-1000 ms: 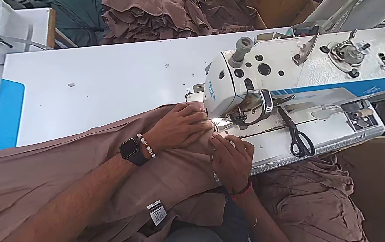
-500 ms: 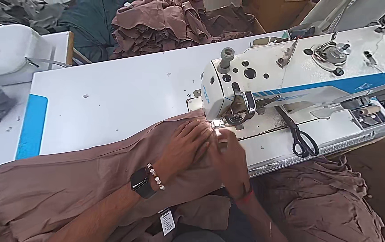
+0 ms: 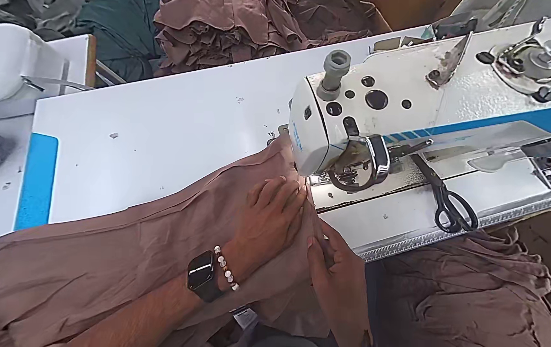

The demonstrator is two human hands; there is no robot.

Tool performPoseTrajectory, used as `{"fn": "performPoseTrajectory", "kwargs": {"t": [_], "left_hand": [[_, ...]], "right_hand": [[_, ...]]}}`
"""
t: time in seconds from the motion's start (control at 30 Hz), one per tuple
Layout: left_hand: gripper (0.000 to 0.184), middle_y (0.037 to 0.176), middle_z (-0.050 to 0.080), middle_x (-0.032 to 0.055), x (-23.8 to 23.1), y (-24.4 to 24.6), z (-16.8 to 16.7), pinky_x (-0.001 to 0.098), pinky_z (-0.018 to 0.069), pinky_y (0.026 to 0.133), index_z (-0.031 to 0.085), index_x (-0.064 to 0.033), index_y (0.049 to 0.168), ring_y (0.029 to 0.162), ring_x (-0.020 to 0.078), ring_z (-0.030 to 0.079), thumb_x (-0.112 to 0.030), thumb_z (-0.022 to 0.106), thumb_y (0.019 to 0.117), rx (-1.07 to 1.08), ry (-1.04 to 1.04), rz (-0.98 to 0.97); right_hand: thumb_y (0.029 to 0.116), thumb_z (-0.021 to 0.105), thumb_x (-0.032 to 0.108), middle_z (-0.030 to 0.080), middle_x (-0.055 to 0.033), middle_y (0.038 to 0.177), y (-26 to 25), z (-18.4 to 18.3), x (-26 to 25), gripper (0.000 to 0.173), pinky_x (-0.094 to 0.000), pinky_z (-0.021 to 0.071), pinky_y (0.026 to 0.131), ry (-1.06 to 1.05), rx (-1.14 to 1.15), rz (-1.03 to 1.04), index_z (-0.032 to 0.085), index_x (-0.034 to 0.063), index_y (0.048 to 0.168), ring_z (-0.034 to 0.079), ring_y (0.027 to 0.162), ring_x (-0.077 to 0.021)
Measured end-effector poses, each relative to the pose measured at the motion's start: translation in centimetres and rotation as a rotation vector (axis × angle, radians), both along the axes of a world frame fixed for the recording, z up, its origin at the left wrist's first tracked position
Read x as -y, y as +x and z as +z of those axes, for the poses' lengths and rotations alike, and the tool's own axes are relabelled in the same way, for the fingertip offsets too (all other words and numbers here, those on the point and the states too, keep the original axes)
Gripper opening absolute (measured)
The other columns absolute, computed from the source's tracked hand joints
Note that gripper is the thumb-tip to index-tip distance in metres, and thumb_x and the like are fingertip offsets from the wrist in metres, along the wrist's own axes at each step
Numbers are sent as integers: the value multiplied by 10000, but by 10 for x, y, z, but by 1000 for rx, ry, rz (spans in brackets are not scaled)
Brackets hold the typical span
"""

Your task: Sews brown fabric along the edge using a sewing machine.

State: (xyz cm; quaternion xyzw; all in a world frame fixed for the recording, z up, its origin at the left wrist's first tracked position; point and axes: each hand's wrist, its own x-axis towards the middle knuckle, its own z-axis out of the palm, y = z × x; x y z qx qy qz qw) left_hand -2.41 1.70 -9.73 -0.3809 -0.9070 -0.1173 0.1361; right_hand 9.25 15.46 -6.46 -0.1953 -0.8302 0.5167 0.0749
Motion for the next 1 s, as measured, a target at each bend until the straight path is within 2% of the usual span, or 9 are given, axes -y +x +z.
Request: {"fn": "performPoseTrajectory", "kwargs": {"t": [0.3, 0.4, 0.53, 0.67, 0.73, 0.8, 0.83, 0.9, 1.0], "left_hand": [[335, 1313, 649, 15, 3, -4, -2, 475, 339, 1070, 695, -238, 1264, 1311, 260, 498, -349, 461, 1051, -20, 19, -40], [352, 1334, 636, 12, 9, -14, -3, 471, 331, 1050, 693, -274, 1293, 1308, 259, 486, -383, 455, 1059, 1, 29, -91], [329, 1270, 665, 8, 14, -36, -2, 457, 331, 1048, 739, -280, 1226, 1259, 244, 512, -412, 489, 1057, -39, 61, -205], [311, 1168, 685, -10, 16, -58, 3, 440, 329, 1039, 771, -260, 1126, 1196, 221, 535, -414, 510, 1055, -98, 61, -362], [294, 1206, 696, -6, 16, -54, 8, 451, 360, 1067, 756, -248, 1142, 1232, 222, 556, -377, 506, 1059, -76, 18, -358], [288, 1266, 673, 20, 12, -31, 12, 461, 420, 1049, 726, -238, 1218, 1274, 244, 553, -295, 507, 1040, 110, 34, -227], [318, 1334, 644, 13, 10, -20, 12, 472, 439, 1072, 710, -253, 1264, 1334, 247, 522, -266, 499, 1027, 231, 77, -132], [362, 1442, 590, -34, 9, -6, 6, 478, 403, 1129, 691, -286, 1307, 1433, 226, 434, -275, 470, 1020, 355, 181, -19], [384, 1528, 529, -10, 16, -3, -1, 520, 322, 1198, 621, -332, 1401, 1490, 263, 376, -397, 440, 1070, 235, 91, -104]], "right_hand": [[940, 591, 175, 527, 112, 536, 8, 14, -2, 436, -209, 346, 360, 122, 4, 22, 673, 27, 1342, 375, 395, 15], [935, 597, 195, 544, 109, 544, 9, 20, -4, 425, -211, 351, 365, 211, 3, 39, 695, 39, 1317, 383, 398, 13], [926, 580, 201, 539, 94, 539, -2, 32, -8, 408, -234, 332, 364, 380, -4, 86, 728, 63, 1281, 375, 390, -12], [931, 544, 227, 567, 60, 542, -33, 41, -16, 373, -297, 365, 369, 563, -25, 136, 772, 98, 1196, 451, 397, -77], [973, 527, 291, 581, 27, 559, -57, 36, -21, 384, -355, 418, 405, 624, 50, 166, 749, 134, 1243, 526, 442, -146], [994, 505, 335, 634, -29, 635, -75, 22, -26, 430, -438, 481, 505, 673, 223, 232, 675, 158, 1346, 630, 569, -242], [992, 509, 355, 634, -30, 633, -78, 14, -29, 422, -450, 483, 503, 699, 225, 226, 678, 157, 1325, 639, 574, -251], [959, 550, 395, 615, 11, 591, -65, 3, -38, 402, -423, 450, 431, 715, 125, 174, 716, 148, 1230, 598, 493, -207], [939, 605, 329, 616, 67, 646, -16, 1, -59, 453, -354, 460, 406, 542, 47, 278, 655, 111, 1333, 532, 469, -106]]}}
